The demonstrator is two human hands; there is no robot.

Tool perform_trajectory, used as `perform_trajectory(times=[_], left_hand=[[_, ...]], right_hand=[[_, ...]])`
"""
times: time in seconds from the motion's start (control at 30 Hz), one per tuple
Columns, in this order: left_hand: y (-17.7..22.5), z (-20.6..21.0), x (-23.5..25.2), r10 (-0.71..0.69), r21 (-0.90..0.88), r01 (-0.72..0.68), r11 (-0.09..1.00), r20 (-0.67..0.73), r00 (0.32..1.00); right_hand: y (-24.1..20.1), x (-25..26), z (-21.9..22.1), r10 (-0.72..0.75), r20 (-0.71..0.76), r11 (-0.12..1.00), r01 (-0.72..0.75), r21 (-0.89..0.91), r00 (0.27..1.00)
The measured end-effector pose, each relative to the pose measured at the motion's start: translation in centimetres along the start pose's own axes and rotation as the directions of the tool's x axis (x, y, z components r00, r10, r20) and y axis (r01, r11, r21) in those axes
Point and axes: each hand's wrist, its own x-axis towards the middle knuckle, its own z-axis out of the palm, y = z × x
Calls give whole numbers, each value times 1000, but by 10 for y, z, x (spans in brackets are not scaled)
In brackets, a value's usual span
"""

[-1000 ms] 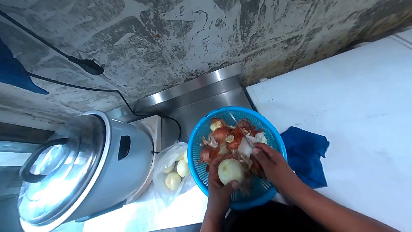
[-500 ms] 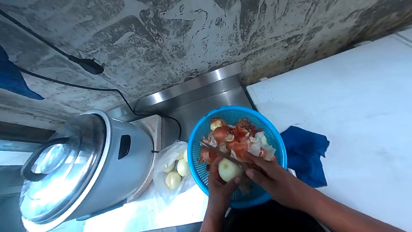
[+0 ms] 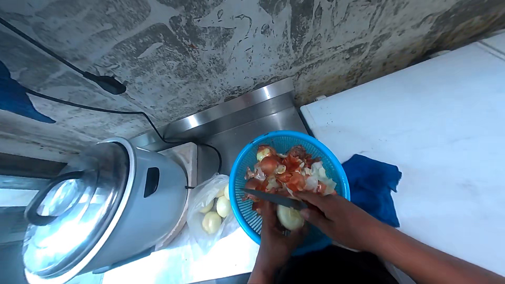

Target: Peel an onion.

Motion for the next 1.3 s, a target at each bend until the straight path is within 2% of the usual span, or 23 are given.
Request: perform_trajectory(times=[0.13, 0.23, 0.33, 0.47, 0.6, 0.73, 0.97, 1.17, 1.3], left_hand=[[1, -2, 0, 3, 5, -3, 1000, 19, 1000], [0, -2, 1, -25, -21, 25, 999, -10, 1000], [1, 1, 2, -18, -57, 19, 998, 18, 1000], [1, 0, 2, 3, -32, -2, 999, 29, 1000], [0, -1, 0, -9, -15, 10, 1000, 28, 1000], [2, -2, 1, -9, -37, 11, 999, 34, 999], [0, -4, -1, 6, -117, 0, 993, 51, 999], [-6, -10, 4, 36, -271, -15, 962, 74, 997], [-8, -12, 2, -77, -352, 68, 934, -11, 997]], right_hand=[[15, 5, -2, 24, -67, 999, -21, 42, 998], [9, 0, -6, 4, -6, 998, -3, 67, 1000], [3, -4, -4, -10, 52, 999, 8, 32, 999], [4, -2, 4, -29, 14, 999, 29, -34, 999], [7, 1, 5, -38, -33, 999, 37, -29, 999], [13, 7, 3, -17, -22, 996, 19, 92, 1000], [26, 16, 7, 56, -101, 968, -29, 250, 993], [28, 12, 13, 40, -197, 935, 33, 354, 980], [20, 6, 18, -43, -222, 917, 127, 378, 974]])
